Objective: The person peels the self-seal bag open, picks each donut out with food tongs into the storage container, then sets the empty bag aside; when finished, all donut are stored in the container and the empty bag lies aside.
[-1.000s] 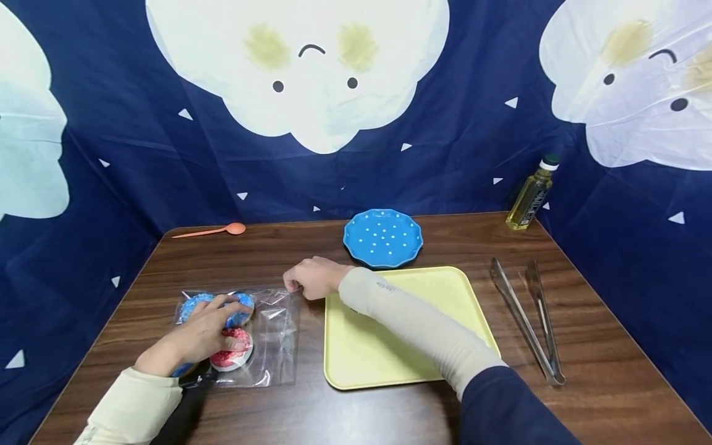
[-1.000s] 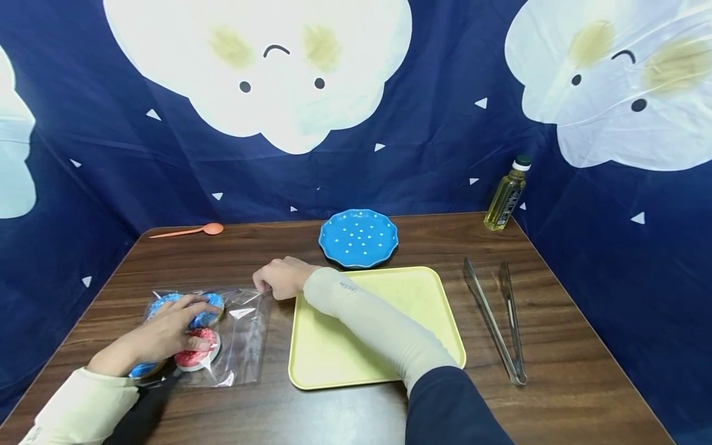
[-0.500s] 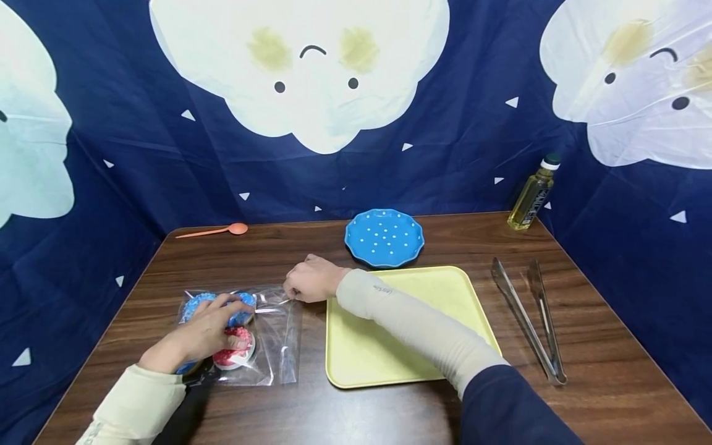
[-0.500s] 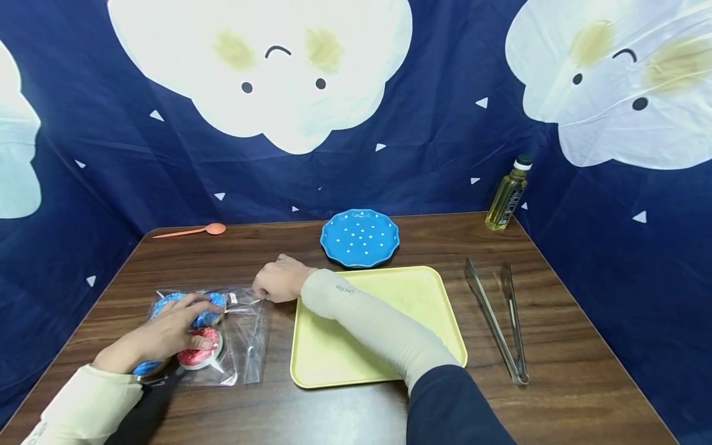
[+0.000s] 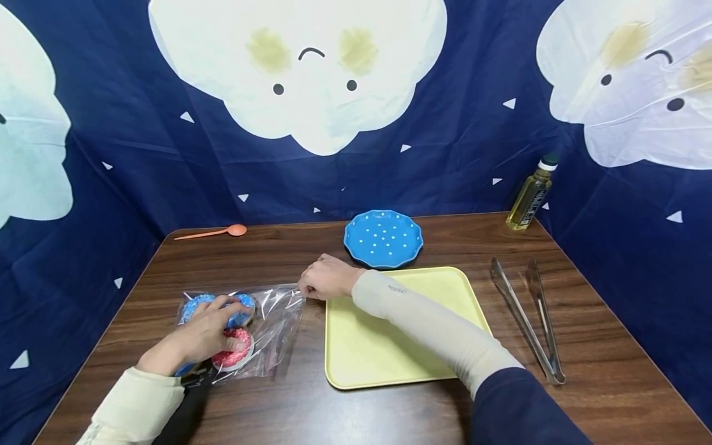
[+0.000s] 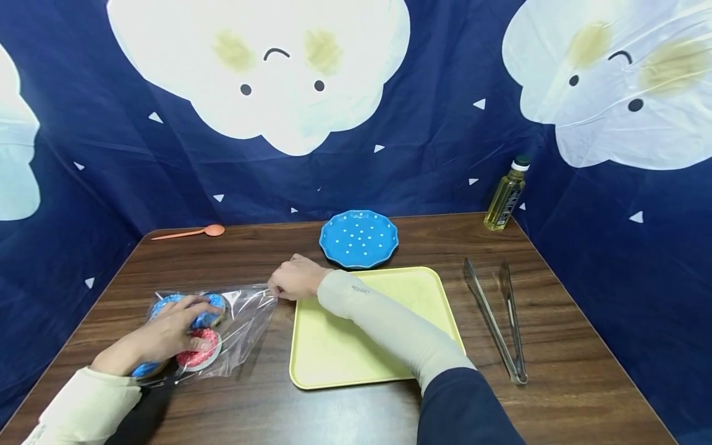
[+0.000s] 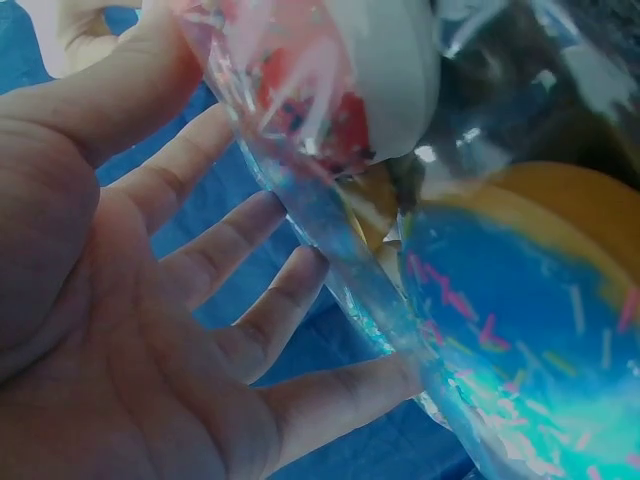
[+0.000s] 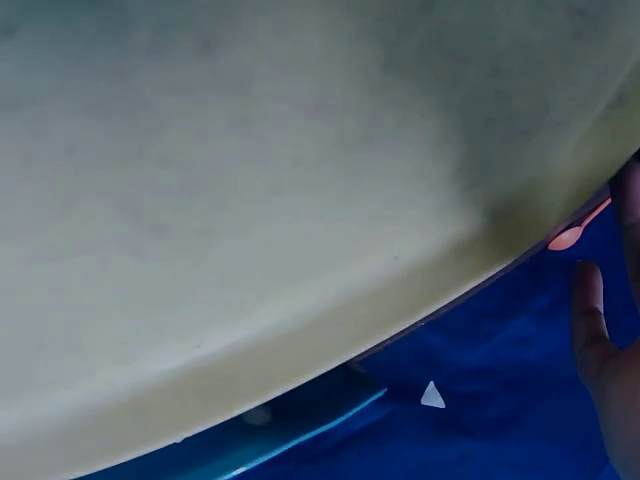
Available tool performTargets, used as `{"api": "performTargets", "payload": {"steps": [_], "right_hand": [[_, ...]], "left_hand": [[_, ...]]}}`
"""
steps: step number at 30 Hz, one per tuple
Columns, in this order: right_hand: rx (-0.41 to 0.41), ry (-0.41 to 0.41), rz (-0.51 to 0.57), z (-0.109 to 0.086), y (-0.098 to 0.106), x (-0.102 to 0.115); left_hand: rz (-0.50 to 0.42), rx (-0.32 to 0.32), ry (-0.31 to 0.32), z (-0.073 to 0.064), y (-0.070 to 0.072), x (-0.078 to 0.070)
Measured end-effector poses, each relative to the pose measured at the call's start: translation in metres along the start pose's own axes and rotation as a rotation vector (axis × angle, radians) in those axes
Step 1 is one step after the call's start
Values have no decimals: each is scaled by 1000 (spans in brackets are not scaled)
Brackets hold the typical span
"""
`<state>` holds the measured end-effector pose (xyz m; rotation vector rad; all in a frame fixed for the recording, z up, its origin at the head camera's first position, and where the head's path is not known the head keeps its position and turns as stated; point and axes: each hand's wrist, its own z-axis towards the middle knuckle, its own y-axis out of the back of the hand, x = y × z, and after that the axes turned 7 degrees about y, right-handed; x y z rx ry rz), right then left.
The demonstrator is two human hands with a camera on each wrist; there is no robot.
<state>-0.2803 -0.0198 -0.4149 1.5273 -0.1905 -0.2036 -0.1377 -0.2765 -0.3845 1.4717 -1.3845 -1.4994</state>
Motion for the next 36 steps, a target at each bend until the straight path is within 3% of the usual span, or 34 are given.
{"api": "performTargets", "payload": {"steps": [7, 17, 29, 36], "right_hand": [[98, -46, 13, 3, 5, 18], [117, 64, -98, 15, 8, 47], [48, 113, -50, 2, 8, 45], [28, 83, -6, -11, 4, 38]], "left_hand": [[2, 13, 14, 0, 0, 0], [9, 19, 10, 1, 0, 0], [5, 10, 13, 0, -1, 0], [-4, 17, 11, -1, 0, 1]]}}
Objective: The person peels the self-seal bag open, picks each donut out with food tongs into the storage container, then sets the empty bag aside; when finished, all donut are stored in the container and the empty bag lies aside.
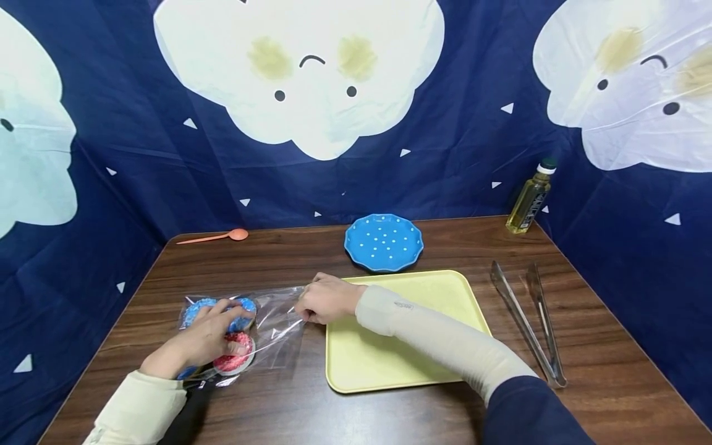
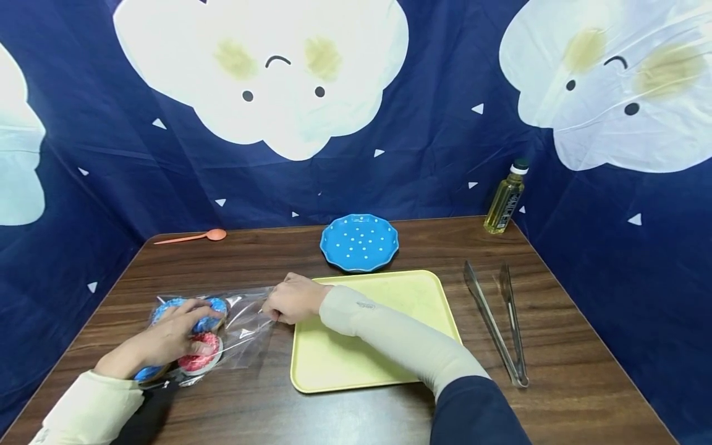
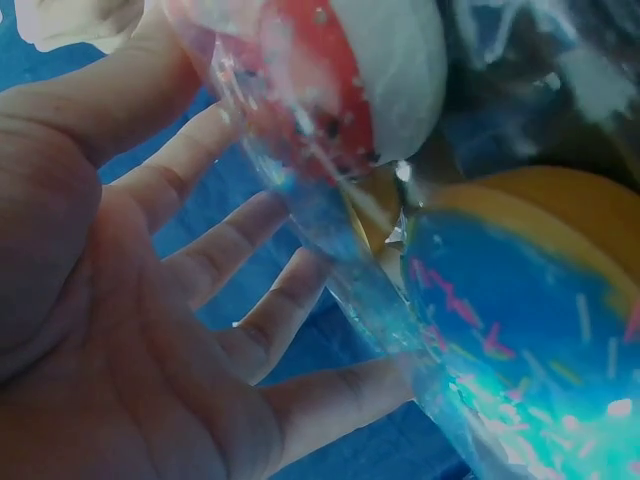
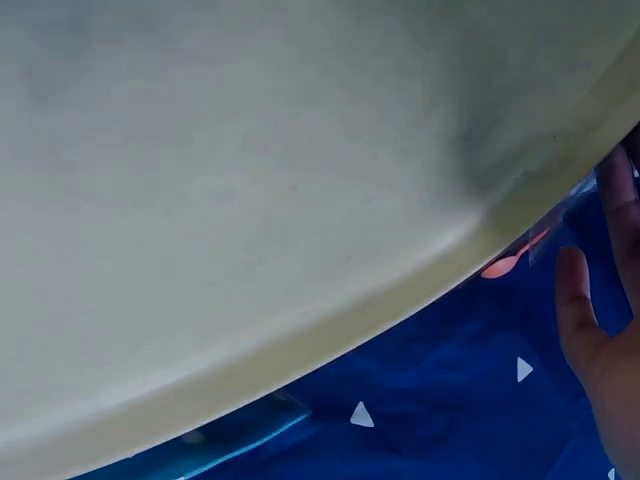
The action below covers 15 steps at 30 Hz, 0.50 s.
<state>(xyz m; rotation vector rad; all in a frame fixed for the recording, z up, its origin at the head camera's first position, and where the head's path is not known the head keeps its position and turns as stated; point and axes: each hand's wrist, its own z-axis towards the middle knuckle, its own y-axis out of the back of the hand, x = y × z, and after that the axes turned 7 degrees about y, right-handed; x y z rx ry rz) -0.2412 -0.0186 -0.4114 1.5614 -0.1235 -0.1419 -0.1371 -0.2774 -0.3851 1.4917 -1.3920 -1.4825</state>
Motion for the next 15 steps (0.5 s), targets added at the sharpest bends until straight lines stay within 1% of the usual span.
{"api": "performTargets", "payload": {"steps": [3, 7, 15], "right_hand": [[1, -2, -7, 0, 1, 3], [31, 1, -23, 6, 3, 13], [115, 76, -34, 22, 4, 39]], "left_hand": [[4, 1, 8, -1, 1, 0], [6, -5, 1, -1, 1, 1], [3, -13, -20, 1, 0, 0]]}}
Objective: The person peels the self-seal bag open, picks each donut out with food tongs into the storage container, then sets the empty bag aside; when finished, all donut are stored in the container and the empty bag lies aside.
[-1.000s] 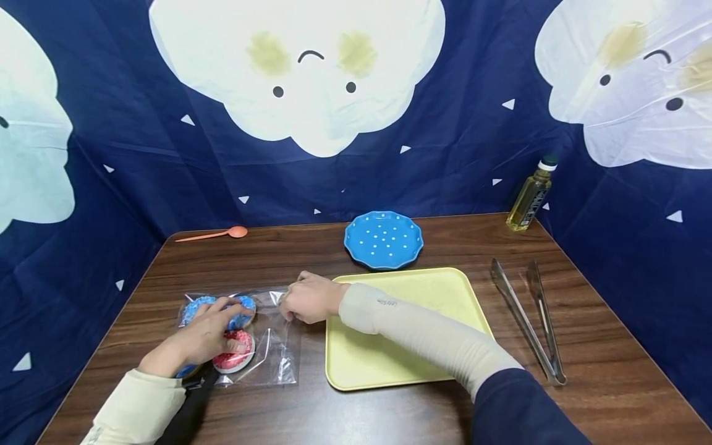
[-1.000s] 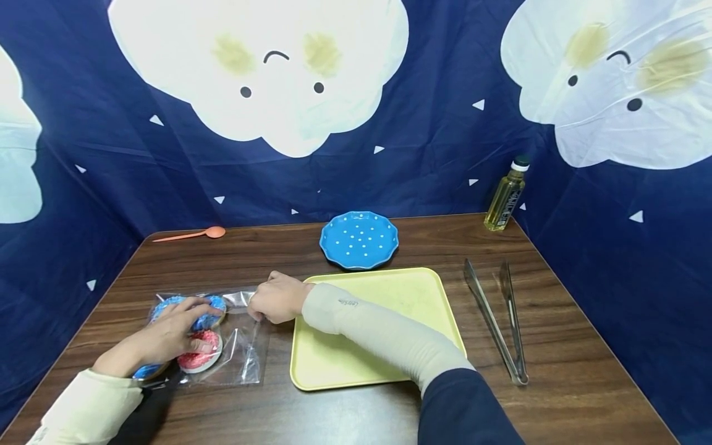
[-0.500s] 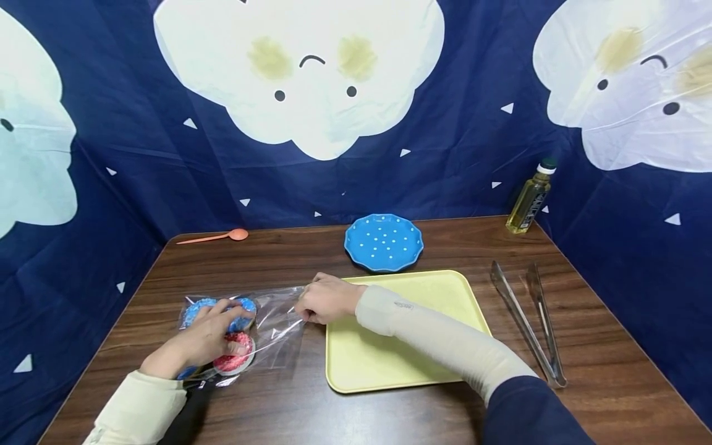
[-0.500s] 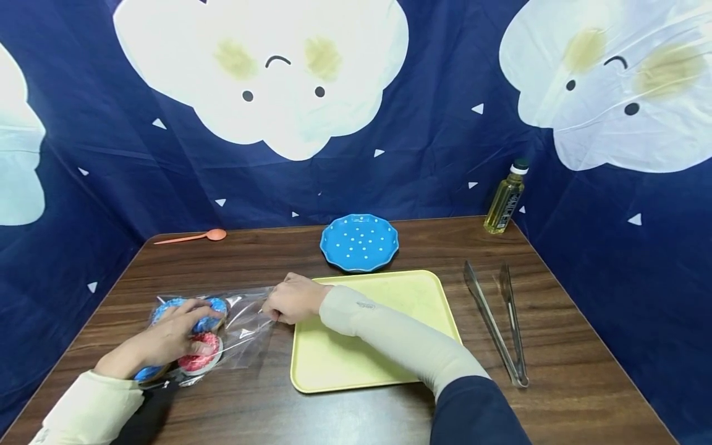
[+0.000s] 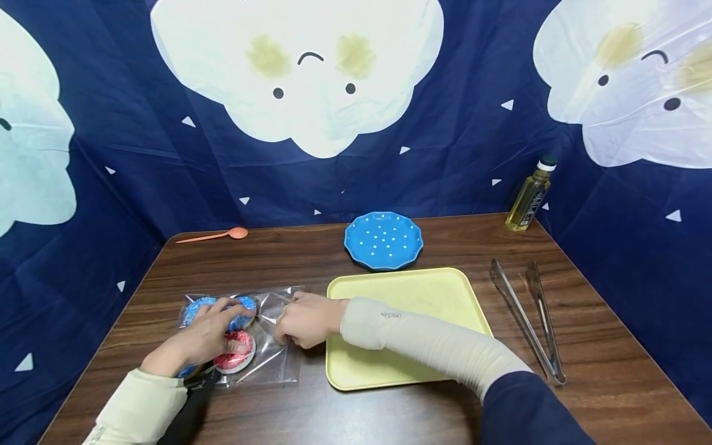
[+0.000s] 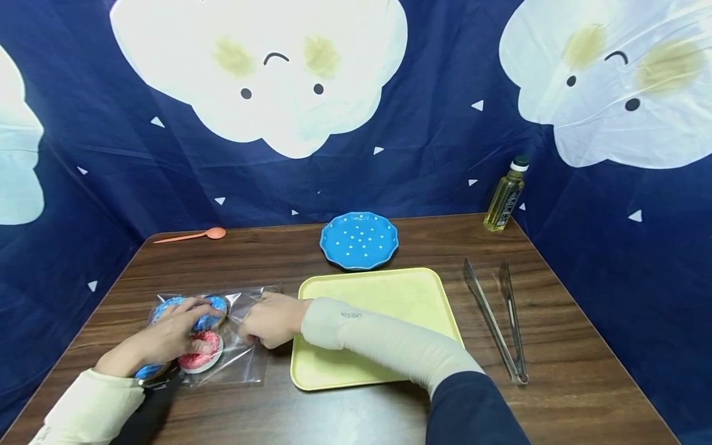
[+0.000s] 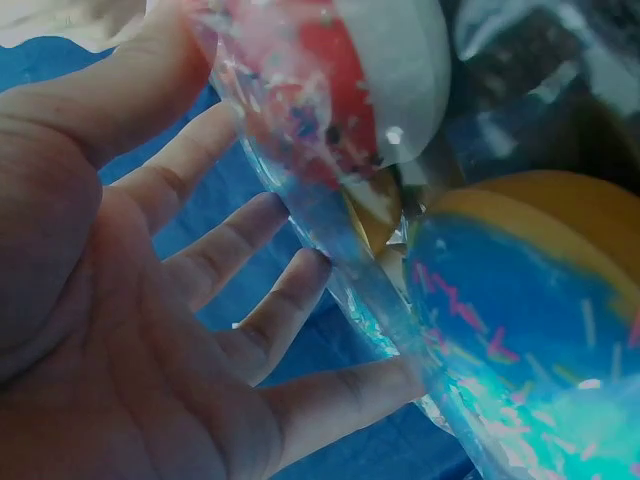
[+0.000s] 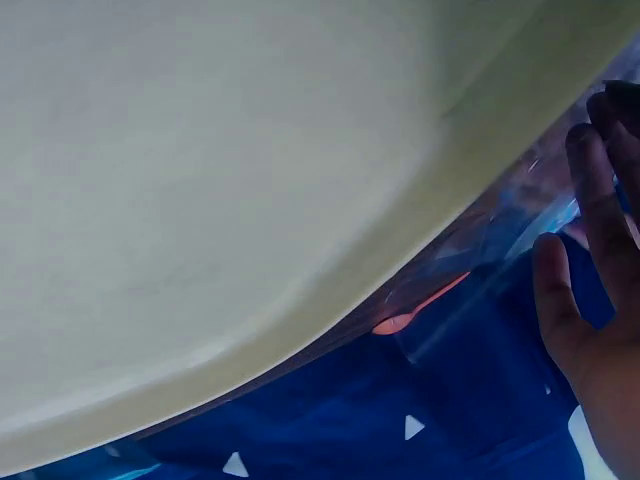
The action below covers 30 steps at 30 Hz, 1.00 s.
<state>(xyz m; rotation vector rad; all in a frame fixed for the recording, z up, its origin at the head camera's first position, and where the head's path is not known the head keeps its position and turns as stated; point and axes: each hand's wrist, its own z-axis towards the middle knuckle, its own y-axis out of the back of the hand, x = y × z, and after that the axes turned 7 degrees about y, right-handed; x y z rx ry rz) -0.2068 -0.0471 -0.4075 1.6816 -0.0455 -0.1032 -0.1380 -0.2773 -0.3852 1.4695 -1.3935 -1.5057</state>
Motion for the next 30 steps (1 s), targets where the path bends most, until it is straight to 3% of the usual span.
{"api": "performTargets", "payload": {"steps": [19, 25, 30], "right_hand": [[24, 28, 7, -24, 0, -1], [45, 10, 25, -19, 0, 7], [47, 62, 13, -10, 1, 23]], "left_hand": [[-3, -1, 43, 1, 1, -2], [-11, 7, 34, 1, -1, -1], [-5, 3, 27, 1, -1, -1]]}}
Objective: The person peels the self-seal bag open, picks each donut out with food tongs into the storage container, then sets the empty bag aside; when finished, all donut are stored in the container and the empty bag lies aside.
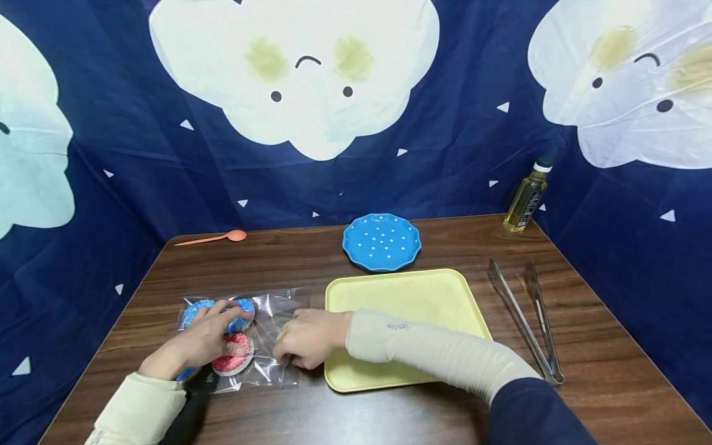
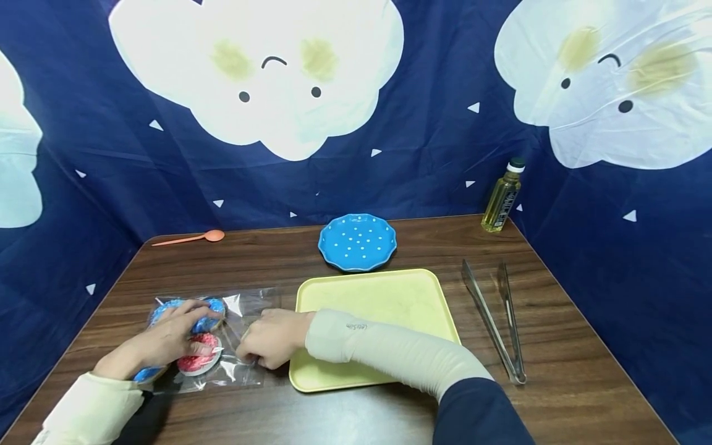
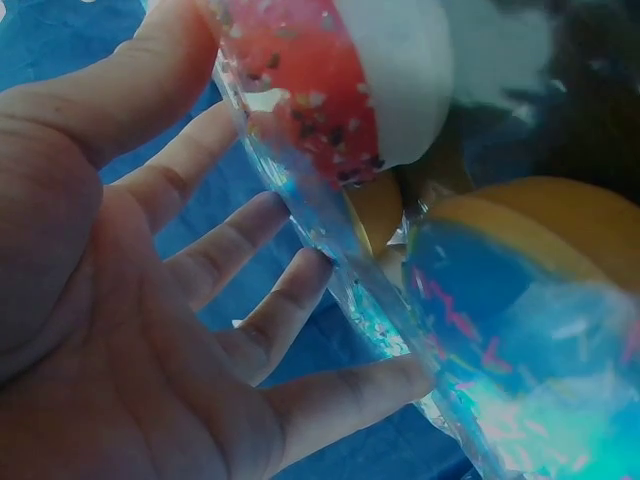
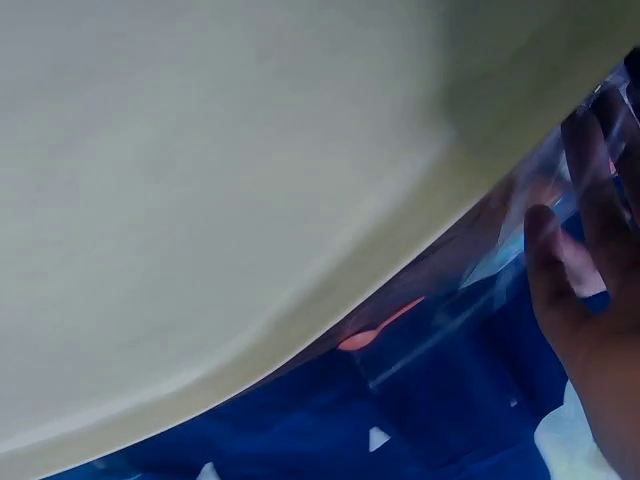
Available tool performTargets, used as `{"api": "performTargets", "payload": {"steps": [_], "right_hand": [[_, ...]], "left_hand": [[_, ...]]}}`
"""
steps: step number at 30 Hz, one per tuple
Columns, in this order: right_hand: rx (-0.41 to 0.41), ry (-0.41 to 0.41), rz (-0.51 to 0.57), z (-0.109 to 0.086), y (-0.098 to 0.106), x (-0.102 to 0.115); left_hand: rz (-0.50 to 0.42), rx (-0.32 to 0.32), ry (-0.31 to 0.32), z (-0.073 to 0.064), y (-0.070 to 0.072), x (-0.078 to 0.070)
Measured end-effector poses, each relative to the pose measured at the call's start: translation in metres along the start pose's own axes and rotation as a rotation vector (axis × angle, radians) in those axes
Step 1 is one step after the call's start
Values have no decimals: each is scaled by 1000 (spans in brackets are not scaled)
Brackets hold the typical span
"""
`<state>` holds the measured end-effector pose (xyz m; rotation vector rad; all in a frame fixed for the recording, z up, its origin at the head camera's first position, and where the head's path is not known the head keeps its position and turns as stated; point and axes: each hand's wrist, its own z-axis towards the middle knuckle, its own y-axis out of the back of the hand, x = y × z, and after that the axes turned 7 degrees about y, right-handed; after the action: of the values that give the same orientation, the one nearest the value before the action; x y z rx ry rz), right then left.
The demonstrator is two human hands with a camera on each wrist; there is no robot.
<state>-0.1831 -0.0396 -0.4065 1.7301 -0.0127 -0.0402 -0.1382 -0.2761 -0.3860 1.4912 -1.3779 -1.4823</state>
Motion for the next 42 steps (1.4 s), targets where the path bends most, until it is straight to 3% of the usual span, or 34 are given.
{"api": "performTargets", "payload": {"steps": [5, 15, 22, 31, 42], "right_hand": [[-6, 32, -67, 3, 4, 8], [-34, 41, -56, -12, -2, 8], [-2, 15, -33, -22, -2, 14], [19, -6, -30, -34, -1, 21], [-85, -19, 39, -57, -5, 25]], "left_hand": [[5, -8, -11, -1, 0, 0], [-7, -23, -23, -4, 0, 1], [-9, -5, -9, -8, 2, 5], [34, -37, -83, -12, -3, 7], [116, -58, -49, -16, -1, 0]]}}
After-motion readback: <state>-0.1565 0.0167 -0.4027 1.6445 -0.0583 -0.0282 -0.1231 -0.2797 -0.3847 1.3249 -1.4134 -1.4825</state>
